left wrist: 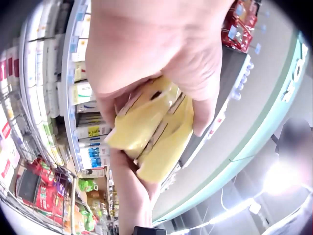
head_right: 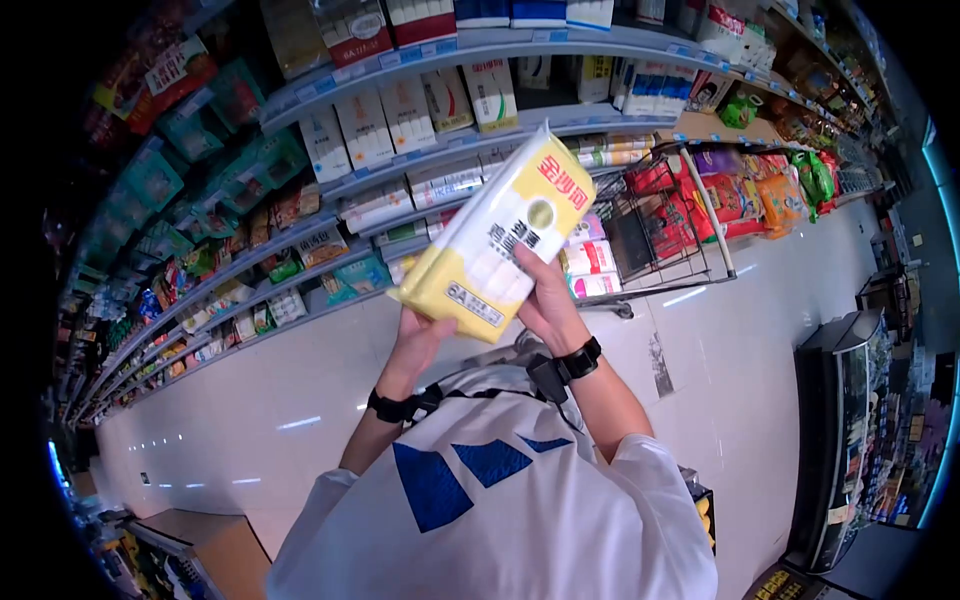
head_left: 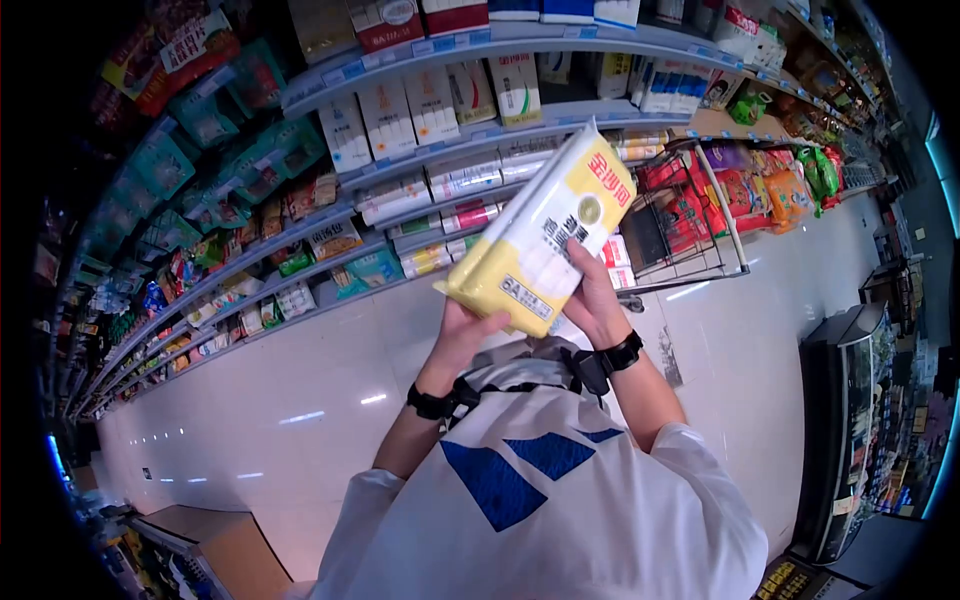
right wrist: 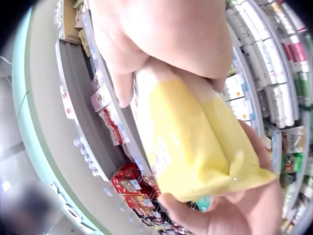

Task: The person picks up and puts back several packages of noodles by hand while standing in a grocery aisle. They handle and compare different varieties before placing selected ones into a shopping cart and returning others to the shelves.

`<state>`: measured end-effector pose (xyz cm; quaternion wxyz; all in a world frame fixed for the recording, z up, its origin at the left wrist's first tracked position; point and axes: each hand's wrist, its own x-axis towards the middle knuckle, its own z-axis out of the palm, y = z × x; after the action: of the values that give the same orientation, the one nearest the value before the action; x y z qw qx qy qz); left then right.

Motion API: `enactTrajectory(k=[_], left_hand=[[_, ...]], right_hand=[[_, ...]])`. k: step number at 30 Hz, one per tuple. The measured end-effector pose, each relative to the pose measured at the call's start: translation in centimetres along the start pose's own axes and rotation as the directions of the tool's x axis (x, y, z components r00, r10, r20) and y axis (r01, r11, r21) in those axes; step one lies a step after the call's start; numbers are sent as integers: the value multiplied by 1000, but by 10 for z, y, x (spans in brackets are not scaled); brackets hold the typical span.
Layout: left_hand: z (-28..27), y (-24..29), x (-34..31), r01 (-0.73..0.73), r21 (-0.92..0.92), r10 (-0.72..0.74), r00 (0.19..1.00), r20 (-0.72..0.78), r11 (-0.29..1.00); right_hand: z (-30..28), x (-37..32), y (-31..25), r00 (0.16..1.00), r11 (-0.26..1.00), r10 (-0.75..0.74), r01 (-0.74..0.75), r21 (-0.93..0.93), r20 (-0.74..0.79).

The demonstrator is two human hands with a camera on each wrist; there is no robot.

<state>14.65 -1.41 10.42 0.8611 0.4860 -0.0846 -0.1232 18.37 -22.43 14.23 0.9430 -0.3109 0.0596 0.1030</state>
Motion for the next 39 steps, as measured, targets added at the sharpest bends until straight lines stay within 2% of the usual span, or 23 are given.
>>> enactTrajectory(k=[2, 4, 6, 7, 9, 10, 12, 13, 16, 19, 21, 22, 26, 27, 30, 32, 33, 39], left_hand=[[2, 10, -7, -34, -171, 55, 991, 119, 985], [-12, 4, -8, 84, -252, -37, 982, 185, 964], [-14, 5, -7, 219, -342, -164, 969, 184, 914], [-11, 4, -5, 199, -339, -147, 974, 172, 920], [-8, 2, -1, 317, -142, -292, 940, 175, 938], [-10, -4, 2, 293, -140, -272, 951, 150, 946], [-5, -15, 7, 465, -365, -398, 883, 246, 806], [10, -17, 6, 438, -240, -404, 897, 177, 867], [41, -29, 4, 310, -250, -302, 951, 70, 917], [65, -37, 11, 262, -256, -281, 959, -43, 931], [76, -40, 15, 221, -184, -248, 958, -142, 958], [81, -41, 18, 157, -149, -179, 972, -150, 976], [110, -37, 19, 81, 16, -69, 925, -374, 997], [112, -38, 19, 76, 21, -63, 924, -378, 997], [116, -44, 14, 82, 92, -29, 882, -471, 992], [118, -49, 5, 141, 123, -48, 824, -564, 982], [122, -49, 0, 76, 135, 10, 837, -548, 988], [126, -50, -23, 32, 132, 57, 782, -621, 991]], right_hand=[[-2, -6, -5, 995, 985, 100, -98, 142, -2], [-3, -14, -6, 989, 978, 146, -141, 155, -23], [-25, -11, 0, 987, 984, 154, -148, 99, -52], [-27, -14, -1, 987, 985, 158, -155, 69, -33], [-27, -15, -3, 982, 982, 187, -187, -3, -5], [-21, -17, -8, 982, 982, 188, -187, -27, 26], [-26, -12, -14, 975, 972, 212, -203, -115, 66], [-26, -12, -20, 974, 963, 217, -205, -174, 57], [-20, -14, -47, 969, 931, 244, -220, -292, 44], [-26, -9, -68, 958, 925, 280, -252, -286, 63], [-36, -5, -79, 953, 928, 291, -259, -267, 85], [-42, -5, -84, 948, 927, 302, -267, -263, 102], [-56, 1, -98, 938, 919, 321, -275, -281, 129], [-63, 2, -96, 927, 919, 352, -317, -234, 128], [-88, 4, -90, 907, 905, 408, -387, -176, 104], [-102, 1, -89, 896, 896, 439, -431, -107, 63], [-103, -1, -92, 895, 896, 442, -438, -80, 58], [-136, -1, -114, 912, 911, 411, -410, -49, 13]])
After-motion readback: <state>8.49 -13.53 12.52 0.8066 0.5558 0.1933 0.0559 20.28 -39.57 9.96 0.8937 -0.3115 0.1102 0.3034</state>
